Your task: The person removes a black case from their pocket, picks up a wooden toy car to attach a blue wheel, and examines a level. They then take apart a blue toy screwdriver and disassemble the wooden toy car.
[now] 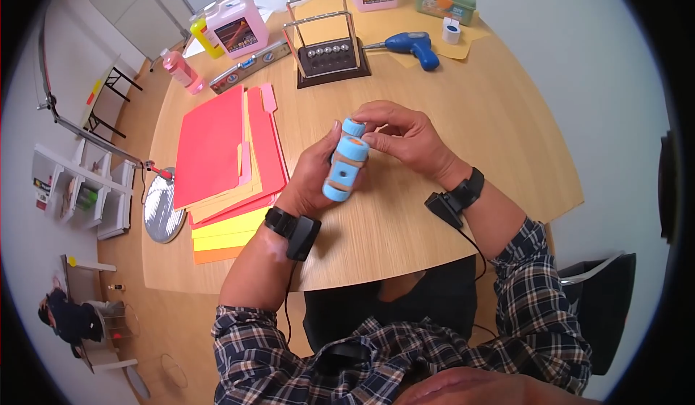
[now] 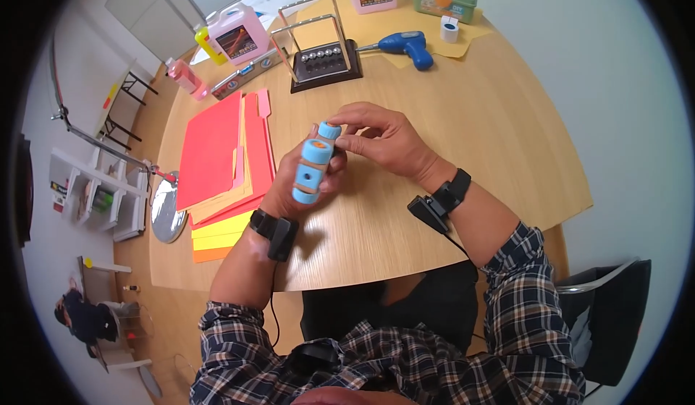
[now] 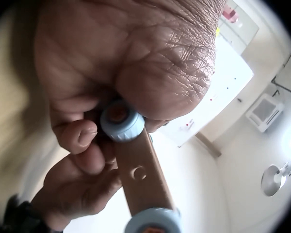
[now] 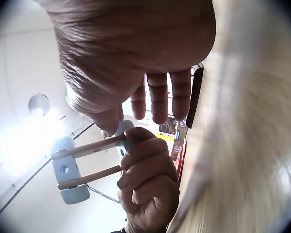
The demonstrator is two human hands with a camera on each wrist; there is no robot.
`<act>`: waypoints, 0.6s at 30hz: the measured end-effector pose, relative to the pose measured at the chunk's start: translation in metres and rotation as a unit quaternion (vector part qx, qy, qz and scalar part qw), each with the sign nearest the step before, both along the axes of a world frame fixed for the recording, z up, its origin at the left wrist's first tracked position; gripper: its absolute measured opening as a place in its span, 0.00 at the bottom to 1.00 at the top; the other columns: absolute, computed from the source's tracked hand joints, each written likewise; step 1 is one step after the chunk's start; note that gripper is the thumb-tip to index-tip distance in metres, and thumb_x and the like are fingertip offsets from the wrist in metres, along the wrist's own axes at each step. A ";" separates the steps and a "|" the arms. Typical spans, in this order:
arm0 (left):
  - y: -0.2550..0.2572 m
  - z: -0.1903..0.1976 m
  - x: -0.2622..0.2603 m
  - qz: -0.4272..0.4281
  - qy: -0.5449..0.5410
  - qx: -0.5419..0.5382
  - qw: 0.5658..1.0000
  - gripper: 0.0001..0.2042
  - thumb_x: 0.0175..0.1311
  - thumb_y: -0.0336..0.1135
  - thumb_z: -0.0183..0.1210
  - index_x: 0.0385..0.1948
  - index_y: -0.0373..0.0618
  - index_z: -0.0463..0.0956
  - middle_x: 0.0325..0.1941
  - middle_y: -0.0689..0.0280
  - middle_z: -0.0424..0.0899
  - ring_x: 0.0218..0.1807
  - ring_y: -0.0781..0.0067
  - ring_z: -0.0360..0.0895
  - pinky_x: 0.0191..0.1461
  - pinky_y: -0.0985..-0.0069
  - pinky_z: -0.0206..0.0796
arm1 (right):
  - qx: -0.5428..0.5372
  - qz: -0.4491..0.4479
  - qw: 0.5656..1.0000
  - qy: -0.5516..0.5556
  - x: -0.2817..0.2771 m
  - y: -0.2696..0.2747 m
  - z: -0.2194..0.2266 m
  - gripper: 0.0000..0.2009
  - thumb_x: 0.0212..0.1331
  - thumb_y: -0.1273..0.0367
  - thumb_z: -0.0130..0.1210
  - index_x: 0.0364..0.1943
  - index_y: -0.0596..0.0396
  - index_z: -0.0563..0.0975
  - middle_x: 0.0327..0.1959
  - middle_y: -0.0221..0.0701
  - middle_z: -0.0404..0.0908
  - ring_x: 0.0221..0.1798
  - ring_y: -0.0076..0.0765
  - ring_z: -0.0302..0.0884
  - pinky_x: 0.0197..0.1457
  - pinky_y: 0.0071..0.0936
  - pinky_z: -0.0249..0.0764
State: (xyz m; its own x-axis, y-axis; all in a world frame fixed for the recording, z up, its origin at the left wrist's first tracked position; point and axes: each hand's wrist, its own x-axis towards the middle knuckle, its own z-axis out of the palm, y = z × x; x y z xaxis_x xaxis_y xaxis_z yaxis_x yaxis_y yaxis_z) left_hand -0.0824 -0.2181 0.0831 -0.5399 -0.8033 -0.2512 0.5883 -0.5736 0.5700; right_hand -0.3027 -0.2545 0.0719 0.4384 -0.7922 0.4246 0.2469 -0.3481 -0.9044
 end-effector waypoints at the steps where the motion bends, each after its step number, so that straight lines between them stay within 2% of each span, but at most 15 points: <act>1: -0.002 -0.010 0.003 -0.053 0.067 -0.020 0.996 0.24 0.88 0.58 0.46 0.66 0.47 0.74 0.39 0.63 0.81 0.30 0.71 0.75 0.26 0.77 0.68 | -0.007 -0.006 1.000 0.009 0.000 0.002 0.001 0.16 0.71 0.73 0.69 0.61 0.50 0.87 0.57 0.23 0.87 0.51 0.19 0.83 0.52 0.19 0.81; 2: -0.001 -0.009 0.000 -0.033 0.064 0.012 0.997 0.24 0.87 0.59 0.47 0.63 0.48 0.74 0.35 0.64 0.77 0.29 0.71 0.73 0.23 0.74 0.65 | -0.007 -0.008 1.000 0.008 0.001 0.003 0.001 0.16 0.71 0.73 0.69 0.61 0.50 0.87 0.57 0.23 0.87 0.51 0.19 0.83 0.52 0.19 0.81; 3: -0.001 -0.011 -0.001 -0.035 0.063 0.013 0.997 0.24 0.87 0.59 0.47 0.63 0.48 0.74 0.35 0.64 0.77 0.29 0.71 0.73 0.23 0.74 0.65 | -0.001 -0.007 1.000 0.005 0.002 0.004 0.001 0.16 0.71 0.73 0.69 0.61 0.50 0.87 0.56 0.24 0.88 0.51 0.19 0.83 0.51 0.19 0.81; 5: -0.001 -0.017 0.000 -0.033 0.063 0.004 0.997 0.25 0.86 0.62 0.48 0.54 0.46 0.77 0.31 0.65 0.77 0.26 0.74 0.72 0.23 0.77 0.65 | 0.005 -0.005 1.000 0.002 0.003 0.006 0.001 0.15 0.72 0.74 0.68 0.61 0.50 0.88 0.55 0.24 0.89 0.51 0.19 0.84 0.51 0.19 0.81; 6: -0.001 -0.019 0.002 -0.033 0.062 0.005 0.998 0.25 0.86 0.62 0.48 0.54 0.46 0.77 0.31 0.65 0.77 0.26 0.74 0.72 0.23 0.77 0.65 | 0.034 0.022 0.999 -0.015 0.003 0.008 0.002 0.16 0.72 0.74 0.68 0.61 0.50 0.88 0.54 0.25 0.90 0.52 0.20 0.84 0.51 0.20 0.82; 8: 0.001 -0.019 0.004 -0.076 0.056 0.010 0.996 0.28 0.84 0.65 0.50 0.47 0.45 0.79 0.26 0.67 0.76 0.24 0.76 0.72 0.22 0.78 0.64 | 0.063 0.049 0.996 -0.033 0.003 0.009 0.003 0.16 0.72 0.74 0.68 0.61 0.50 0.88 0.54 0.26 0.90 0.52 0.20 0.85 0.52 0.21 0.82; 9: 0.002 -0.017 0.004 -0.076 0.055 0.011 0.996 0.28 0.84 0.65 0.50 0.47 0.45 0.79 0.26 0.67 0.76 0.24 0.76 0.72 0.22 0.78 0.64 | 0.068 0.056 0.996 -0.033 0.002 0.009 0.004 0.16 0.71 0.74 0.68 0.61 0.50 0.88 0.54 0.28 0.91 0.53 0.21 0.85 0.53 0.22 0.82; 11: 0.004 -0.015 0.005 -0.089 0.033 -0.035 0.995 0.29 0.82 0.66 0.51 0.41 0.45 0.80 0.24 0.68 0.76 0.24 0.77 0.72 0.22 0.79 0.64 | 0.074 0.064 0.995 -0.032 0.002 0.010 0.004 0.16 0.71 0.74 0.68 0.61 0.50 0.88 0.55 0.29 0.91 0.54 0.22 0.85 0.55 0.23 0.82; 12: 0.004 -0.018 0.005 -0.088 0.033 -0.035 0.995 0.29 0.82 0.66 0.51 0.41 0.45 0.80 0.24 0.68 0.76 0.24 0.77 0.72 0.22 0.79 0.64 | 0.042 0.045 0.998 -0.025 0.002 0.010 0.004 0.15 0.71 0.74 0.68 0.60 0.51 0.88 0.56 0.31 0.91 0.55 0.24 0.86 0.57 0.24 0.82; 14: 0.005 -0.019 0.001 -0.078 0.083 -0.033 0.993 0.18 0.82 0.50 0.58 0.45 0.42 0.80 0.30 0.66 0.77 0.22 0.79 0.69 0.18 0.82 0.58 | 0.010 0.027 0.999 -0.018 0.003 0.010 0.004 0.14 0.71 0.74 0.68 0.58 0.51 0.88 0.57 0.32 0.91 0.57 0.26 0.86 0.58 0.25 0.82; 16: 0.012 -0.012 -0.002 -0.042 0.068 -0.003 0.997 0.17 0.82 0.49 0.58 0.48 0.43 0.79 0.32 0.65 0.78 0.24 0.79 0.70 0.19 0.82 0.58 | -0.036 0.016 0.999 -0.023 0.004 0.008 0.002 0.12 0.70 0.76 0.68 0.56 0.52 0.88 0.58 0.34 0.90 0.58 0.28 0.86 0.60 0.26 0.82; 17: 0.015 -0.008 -0.004 -0.007 0.052 0.027 0.998 0.16 0.82 0.48 0.58 0.50 0.43 0.78 0.34 0.65 0.78 0.26 0.79 0.71 0.20 0.82 0.59 | -0.036 0.017 0.999 -0.023 0.004 0.008 0.001 0.12 0.70 0.76 0.68 0.56 0.52 0.88 0.58 0.34 0.90 0.58 0.28 0.86 0.60 0.26 0.82; 18: 0.015 -0.011 -0.002 -0.006 0.053 0.027 0.998 0.16 0.82 0.48 0.58 0.50 0.43 0.78 0.34 0.65 0.78 0.26 0.79 0.71 0.20 0.82 0.59 | -0.033 0.020 0.999 -0.023 0.004 0.007 0.000 0.12 0.69 0.76 0.69 0.55 0.53 0.88 0.58 0.34 0.90 0.59 0.28 0.86 0.61 0.26 0.82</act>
State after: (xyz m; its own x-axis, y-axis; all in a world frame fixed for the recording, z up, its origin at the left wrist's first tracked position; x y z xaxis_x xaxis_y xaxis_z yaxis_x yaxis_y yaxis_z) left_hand -0.0849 -0.2034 0.0723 -0.5750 -0.7833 -0.2361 0.6363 -0.6096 0.4728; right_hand -0.2987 -0.2472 0.0717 0.4476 -0.7439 0.4962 0.3026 -0.3962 -0.8669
